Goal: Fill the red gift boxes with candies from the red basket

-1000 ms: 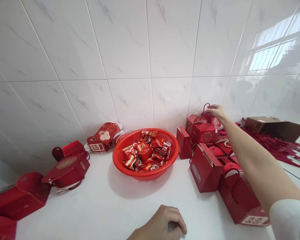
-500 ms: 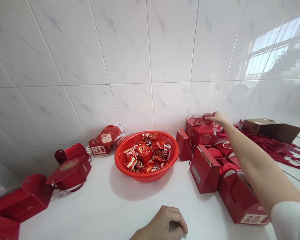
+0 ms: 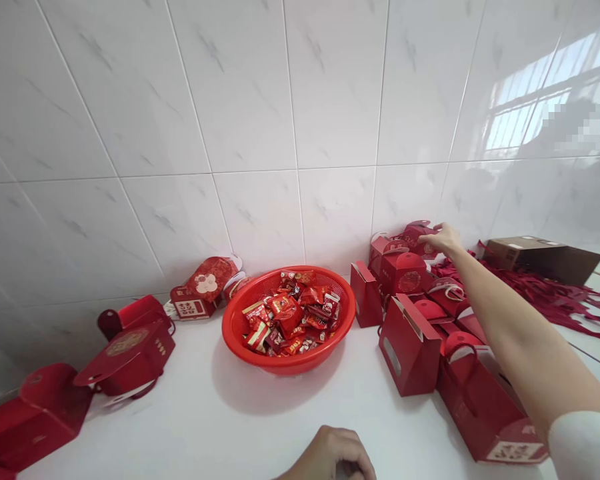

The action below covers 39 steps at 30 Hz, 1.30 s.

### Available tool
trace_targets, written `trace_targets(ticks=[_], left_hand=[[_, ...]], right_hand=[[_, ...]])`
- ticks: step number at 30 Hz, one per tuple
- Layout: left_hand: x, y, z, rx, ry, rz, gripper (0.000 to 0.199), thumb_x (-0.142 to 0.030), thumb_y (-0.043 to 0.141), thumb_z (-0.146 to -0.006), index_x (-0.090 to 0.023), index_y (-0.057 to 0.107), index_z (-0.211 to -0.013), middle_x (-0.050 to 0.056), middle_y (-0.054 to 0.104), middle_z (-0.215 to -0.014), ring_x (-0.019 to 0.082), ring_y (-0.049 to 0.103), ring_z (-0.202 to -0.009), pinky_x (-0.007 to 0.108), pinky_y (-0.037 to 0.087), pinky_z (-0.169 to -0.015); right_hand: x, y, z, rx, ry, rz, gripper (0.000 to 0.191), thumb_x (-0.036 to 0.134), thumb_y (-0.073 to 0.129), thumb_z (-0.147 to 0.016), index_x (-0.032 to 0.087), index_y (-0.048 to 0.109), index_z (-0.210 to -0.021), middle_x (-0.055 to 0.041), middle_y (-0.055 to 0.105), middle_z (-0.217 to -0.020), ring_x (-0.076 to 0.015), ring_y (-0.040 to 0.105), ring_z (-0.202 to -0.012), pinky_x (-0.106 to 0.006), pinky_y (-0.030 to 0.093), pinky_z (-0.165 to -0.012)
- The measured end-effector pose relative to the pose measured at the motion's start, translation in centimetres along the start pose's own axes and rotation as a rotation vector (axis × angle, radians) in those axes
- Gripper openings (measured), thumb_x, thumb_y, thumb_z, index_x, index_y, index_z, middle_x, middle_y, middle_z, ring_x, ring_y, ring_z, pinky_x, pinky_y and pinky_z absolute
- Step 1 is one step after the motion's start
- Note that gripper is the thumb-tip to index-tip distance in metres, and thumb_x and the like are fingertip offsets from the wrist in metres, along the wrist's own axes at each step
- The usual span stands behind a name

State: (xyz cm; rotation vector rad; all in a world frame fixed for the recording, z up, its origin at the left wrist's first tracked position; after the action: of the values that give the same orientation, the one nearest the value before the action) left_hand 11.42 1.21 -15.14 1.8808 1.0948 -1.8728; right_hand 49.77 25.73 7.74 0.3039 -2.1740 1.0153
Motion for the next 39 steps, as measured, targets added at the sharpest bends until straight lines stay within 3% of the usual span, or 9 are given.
trace_targets(ticks=[5, 15, 21, 31, 35, 39], left_hand=[[-0.9, -0.1, 0.0, -0.005, -0.021, -0.064, 0.036, 0.001, 0.053, -0.064, -0.017, 0.082, -0.076, 0.005, 0.075, -0.074, 0.014, 0.067, -0.07, 0.021, 0.048, -0.067], [-1.0, -0.2, -0.1, -0.021, -0.046, -0.099, 0.033, -0.001, 0.055, -0.063, -0.017, 0.082, -0.076, 0.005, 0.075, -0.076, 0.015, 0.068, -0.071, 0.022, 0.049, -0.07], [-0.9, -0.3, 0.0, -0.041, -0.103, -0.081, 0.036, -0.001, 0.054, -0.061, -0.017, 0.082, -0.076, 0.004, 0.075, -0.077, 0.013, 0.064, -0.068, 0.021, 0.047, -0.065], [-1.0, -0.1, 0.1, -0.055, -0.1, -0.086, 0.039, 0.003, 0.053, -0.059, -0.017, 0.083, -0.074, 0.003, 0.073, -0.074, 0.012, 0.063, -0.066, 0.021, 0.046, -0.064], [-1.4, -0.2, 0.2, -0.071, -0.1, -0.079, 0.037, 0.002, 0.053, -0.061, -0.017, 0.082, -0.075, 0.003, 0.074, -0.076, 0.012, 0.061, -0.066, 0.02, 0.045, -0.063], [-2.3, -0.1, 0.3, -0.064, -0.072, -0.082, 0.034, 0.0, 0.055, -0.063, -0.016, 0.082, -0.076, 0.003, 0.073, -0.074, 0.011, 0.059, -0.065, 0.02, 0.045, -0.064]], right_hand=[[-0.8, -0.9, 2.0, -0.005, 0.104, 0.007, 0.051, 0.036, 0.083, -0.061, 0.02, 0.05, -0.096, -0.009, 0.051, -0.096, -0.024, 0.054, -0.092, -0.037, 0.046, -0.079], [-1.1, -1.4, 3.1, -0.054, 0.051, -0.021, 0.055, 0.041, 0.084, -0.056, 0.022, 0.045, -0.09, -0.0068, 0.05, -0.097, -0.0255, 0.052, -0.099, -0.037, 0.044, -0.088], [-2.6, 0.3, 3.8, 0.077, 0.085, 0.048, 0.05, 0.038, 0.084, -0.056, 0.023, 0.043, -0.082, -0.0041, 0.053, -0.088, -0.0254, 0.056, -0.092, -0.037, 0.048, -0.083], [-0.1, 3.2, 3.5, 0.232, 0.061, 0.005, 0.031, 0.032, 0.079, -0.063, 0.02, 0.055, -0.08, -0.0056, 0.066, -0.082, -0.0239, 0.063, -0.084, -0.034, 0.051, -0.075], [0.6, 2.6, 3.5, 0.237, 0.078, 0.015, 0.025, 0.033, 0.071, -0.071, 0.017, 0.062, -0.088, -0.009, 0.068, -0.088, -0.0263, 0.066, -0.087, -0.036, 0.052, -0.076], [2.3, 1.0, 3.2, 0.147, 0.105, 0.068, 0.038, 0.027, 0.07, -0.069, 0.013, 0.062, -0.104, -0.0198, 0.064, -0.111, -0.0343, 0.061, -0.109, -0.044, 0.05, -0.09]])
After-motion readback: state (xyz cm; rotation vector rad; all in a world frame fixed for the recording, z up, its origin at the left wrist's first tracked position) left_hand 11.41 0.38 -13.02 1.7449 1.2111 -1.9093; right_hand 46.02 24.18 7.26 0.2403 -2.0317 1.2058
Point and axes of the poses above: each hand's wrist, its own z-axis away from the middle knuckle, its own y-axis out of the palm, x = y × z, the point moved 8 cm from there along -z, towards the middle knuckle
